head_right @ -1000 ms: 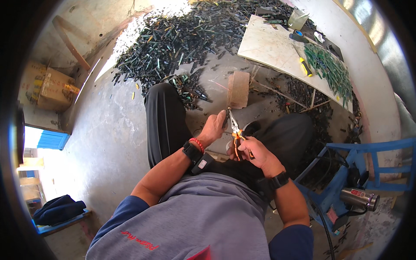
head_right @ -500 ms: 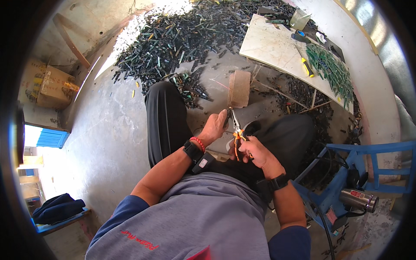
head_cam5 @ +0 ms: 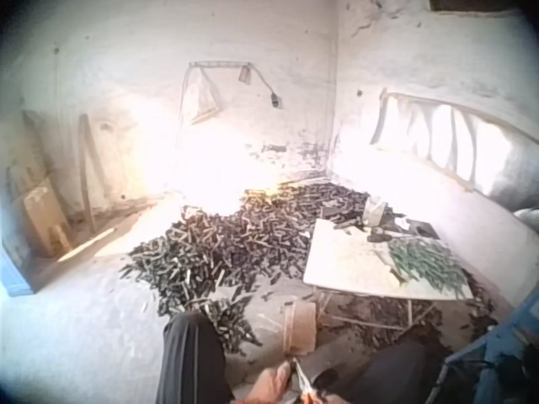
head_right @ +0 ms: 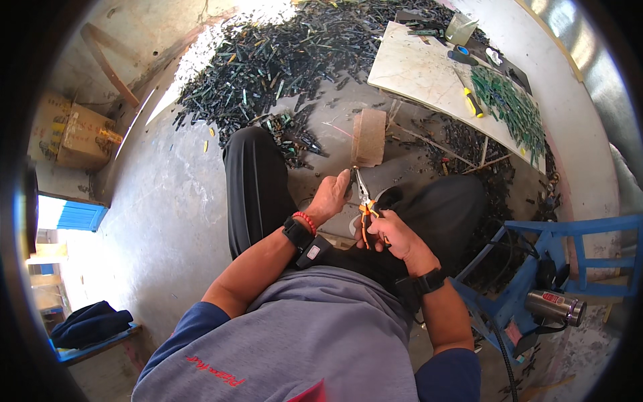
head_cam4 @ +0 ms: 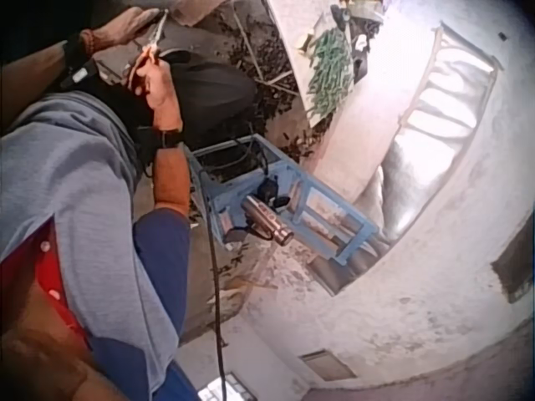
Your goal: The person sits on the floor and uses pliers to strip components from small green circuit boards. They then use a screwdriver to pry off parts from the boards. The removed components are discarded onto a large pile on the floor.
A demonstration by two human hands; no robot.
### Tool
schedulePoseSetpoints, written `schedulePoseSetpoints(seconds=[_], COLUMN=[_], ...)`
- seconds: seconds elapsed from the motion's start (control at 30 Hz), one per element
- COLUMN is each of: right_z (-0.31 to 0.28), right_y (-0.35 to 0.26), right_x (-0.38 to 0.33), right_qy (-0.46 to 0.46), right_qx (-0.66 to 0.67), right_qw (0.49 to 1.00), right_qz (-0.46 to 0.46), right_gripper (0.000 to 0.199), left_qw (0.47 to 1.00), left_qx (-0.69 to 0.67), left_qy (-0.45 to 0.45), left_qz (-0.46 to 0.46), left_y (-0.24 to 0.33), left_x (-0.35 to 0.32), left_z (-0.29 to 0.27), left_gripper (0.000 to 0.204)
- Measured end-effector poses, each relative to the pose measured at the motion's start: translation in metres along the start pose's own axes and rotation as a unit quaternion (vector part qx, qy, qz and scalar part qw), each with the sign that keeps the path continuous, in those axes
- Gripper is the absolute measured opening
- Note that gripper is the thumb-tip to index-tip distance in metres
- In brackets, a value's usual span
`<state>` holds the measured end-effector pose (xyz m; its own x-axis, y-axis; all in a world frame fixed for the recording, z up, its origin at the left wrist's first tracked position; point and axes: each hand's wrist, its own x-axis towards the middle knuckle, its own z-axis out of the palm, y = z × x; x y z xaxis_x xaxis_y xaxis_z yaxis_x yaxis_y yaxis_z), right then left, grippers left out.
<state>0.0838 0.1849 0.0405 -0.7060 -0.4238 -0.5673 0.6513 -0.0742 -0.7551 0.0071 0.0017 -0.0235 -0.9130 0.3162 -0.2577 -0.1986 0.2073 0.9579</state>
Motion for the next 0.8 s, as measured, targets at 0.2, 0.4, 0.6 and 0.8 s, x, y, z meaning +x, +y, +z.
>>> schedulePoseSetpoints(seconds=[0.2,0.4,0.6,0.8], right_z=[-0.003,-0.009,-0.015,-0.01], right_y=[0.001,0.006,0.02,0.011], right_x=[0.001,0.005,0.012,0.007], right_qy=[0.0,-0.006,-0.025,-0.042], right_qx=[0.028,0.049,0.126,0.209], right_qw=[1.0,0.999,0.992,0.976], right_qz=[0.009,0.0,0.002,0.051], right_gripper=[0.033,0.036,0.033,0.031], left_qw=[1.0,0.999,0.999,0.998], left_qx=[0.006,0.02,0.043,0.06], left_qy=[0.011,0.01,0.016,0.009], left_qz=[-0.026,-0.032,-0.019,-0.018], left_y=[0.004,-0.003,0.005,0.008], left_x=[0.0,0.002,-0.001,-0.001], left_z=[0.001,0.0,0.0,-0.001], left_gripper=[0.069,0.07,0.07,0.071])
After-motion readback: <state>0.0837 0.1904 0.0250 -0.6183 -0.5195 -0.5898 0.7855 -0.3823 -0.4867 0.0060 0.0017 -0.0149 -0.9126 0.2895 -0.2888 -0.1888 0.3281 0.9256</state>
